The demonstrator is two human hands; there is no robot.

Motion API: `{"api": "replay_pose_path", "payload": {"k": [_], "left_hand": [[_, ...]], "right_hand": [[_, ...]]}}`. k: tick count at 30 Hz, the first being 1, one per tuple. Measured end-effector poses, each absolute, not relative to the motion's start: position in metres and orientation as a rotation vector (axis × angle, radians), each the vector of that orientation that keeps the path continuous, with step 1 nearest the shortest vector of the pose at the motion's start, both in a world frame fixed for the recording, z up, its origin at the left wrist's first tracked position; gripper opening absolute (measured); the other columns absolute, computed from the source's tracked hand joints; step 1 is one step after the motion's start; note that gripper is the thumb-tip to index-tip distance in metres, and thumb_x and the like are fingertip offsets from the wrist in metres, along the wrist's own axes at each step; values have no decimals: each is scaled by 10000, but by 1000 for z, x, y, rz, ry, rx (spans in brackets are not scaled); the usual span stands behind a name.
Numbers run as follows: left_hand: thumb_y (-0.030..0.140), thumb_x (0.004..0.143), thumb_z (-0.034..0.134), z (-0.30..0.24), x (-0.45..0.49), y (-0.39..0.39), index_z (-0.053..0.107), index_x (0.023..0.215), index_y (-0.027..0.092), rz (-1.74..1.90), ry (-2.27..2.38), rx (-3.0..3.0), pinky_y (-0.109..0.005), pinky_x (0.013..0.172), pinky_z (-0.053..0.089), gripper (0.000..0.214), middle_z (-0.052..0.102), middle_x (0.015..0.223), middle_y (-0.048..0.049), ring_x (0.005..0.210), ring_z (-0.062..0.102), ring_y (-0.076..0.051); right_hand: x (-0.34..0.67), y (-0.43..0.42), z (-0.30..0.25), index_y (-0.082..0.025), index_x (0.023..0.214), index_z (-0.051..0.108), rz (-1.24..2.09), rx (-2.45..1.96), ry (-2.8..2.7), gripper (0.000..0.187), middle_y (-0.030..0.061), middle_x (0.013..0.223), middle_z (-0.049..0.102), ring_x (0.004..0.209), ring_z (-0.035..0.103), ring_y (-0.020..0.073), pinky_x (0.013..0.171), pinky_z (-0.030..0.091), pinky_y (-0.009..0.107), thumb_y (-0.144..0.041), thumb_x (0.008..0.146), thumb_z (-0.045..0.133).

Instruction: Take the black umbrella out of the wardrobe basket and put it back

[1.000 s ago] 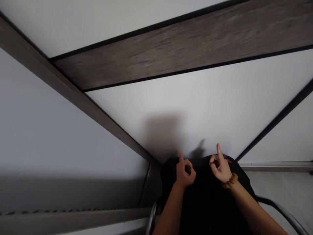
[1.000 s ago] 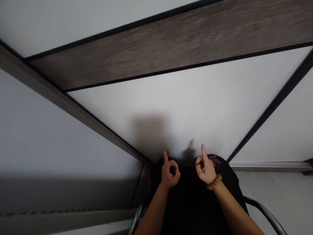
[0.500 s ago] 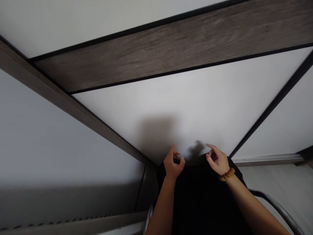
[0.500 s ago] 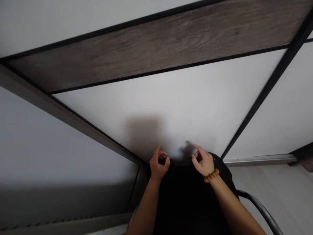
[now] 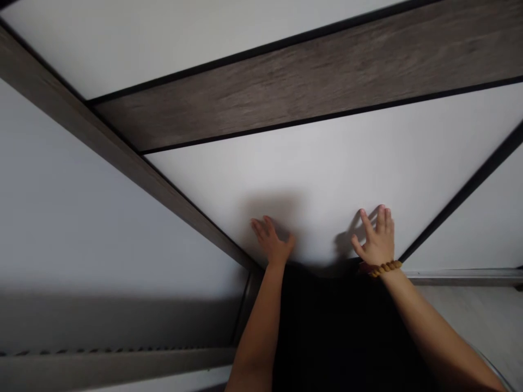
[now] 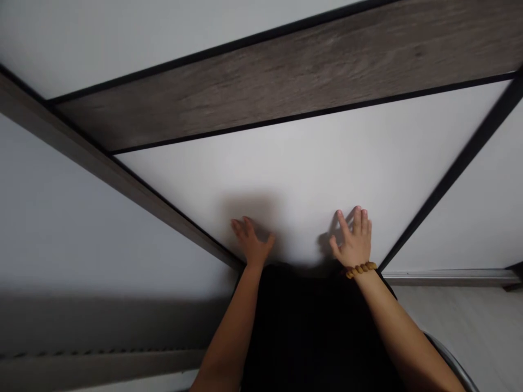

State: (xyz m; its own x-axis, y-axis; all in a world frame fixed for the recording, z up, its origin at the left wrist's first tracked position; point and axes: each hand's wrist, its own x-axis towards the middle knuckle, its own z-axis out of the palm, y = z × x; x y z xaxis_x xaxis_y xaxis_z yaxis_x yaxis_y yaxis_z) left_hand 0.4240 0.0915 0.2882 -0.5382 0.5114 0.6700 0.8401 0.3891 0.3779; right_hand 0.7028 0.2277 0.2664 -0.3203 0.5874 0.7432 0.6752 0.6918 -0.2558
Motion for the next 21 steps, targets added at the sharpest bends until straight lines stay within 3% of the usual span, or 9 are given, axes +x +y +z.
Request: {"api": "replay_pose_path", "payload": {"k": [5, 9, 15, 18, 21], "left_hand": [[294, 671, 787, 287, 431, 94, 222, 1601, 126, -1009, -2210, -1179, -582, 1241, 136, 1101, -68, 1679, -201, 1544, -10, -427], [268, 678, 762, 288, 442, 98, 283, 1585, 145, -1055, -2206, -1158, -583, 1236, 160, 1034, -25, 1685, -184, 1548, 23, -415], [353, 720, 746, 285, 445, 94, 404, 1520, 163, -1072, -2155, -1181, -575, 1211, 250, 890, 205, 1637, -204, 1521, 193, -395], [389, 751, 704, 281, 418, 79, 358, 1523, 118, -1143, -2055, -1100, -559, 1202, 283, 888, 320, 1563, -241, 1472, 307, -375], [420, 753, 697, 279, 381, 63, 245, 1552, 74, -1254, -2002, -833, -556, 1224, 240, 981, 262, 1579, -268, 1498, 251, -378]], "right_hand": [[708, 231, 260, -286, 1632, 198, -102, -1019, -1977, 886, 128, 1682, -47, 1496, 147, 486, 1135, 245, 703, -408, 862, 619], [698, 219, 265, -268, 1641, 152, -109, -932, -1968, 931, 130, 1678, -87, 1494, 138, 494, 1130, 281, 680, -415, 856, 630], [668, 201, 257, -369, 1631, 133, -109, -909, -2169, 978, 109, 1682, -91, 1489, 113, 519, 1119, 264, 712, -413, 829, 690], [669, 211, 244, -388, 1625, 137, -155, -994, -2168, 1014, 118, 1682, -77, 1478, 159, 522, 1116, 216, 747, -388, 799, 725], [677, 221, 235, -390, 1623, 137, -181, -1018, -2189, 1051, 126, 1680, -74, 1476, 173, 520, 1116, 207, 752, -365, 771, 752]]}}
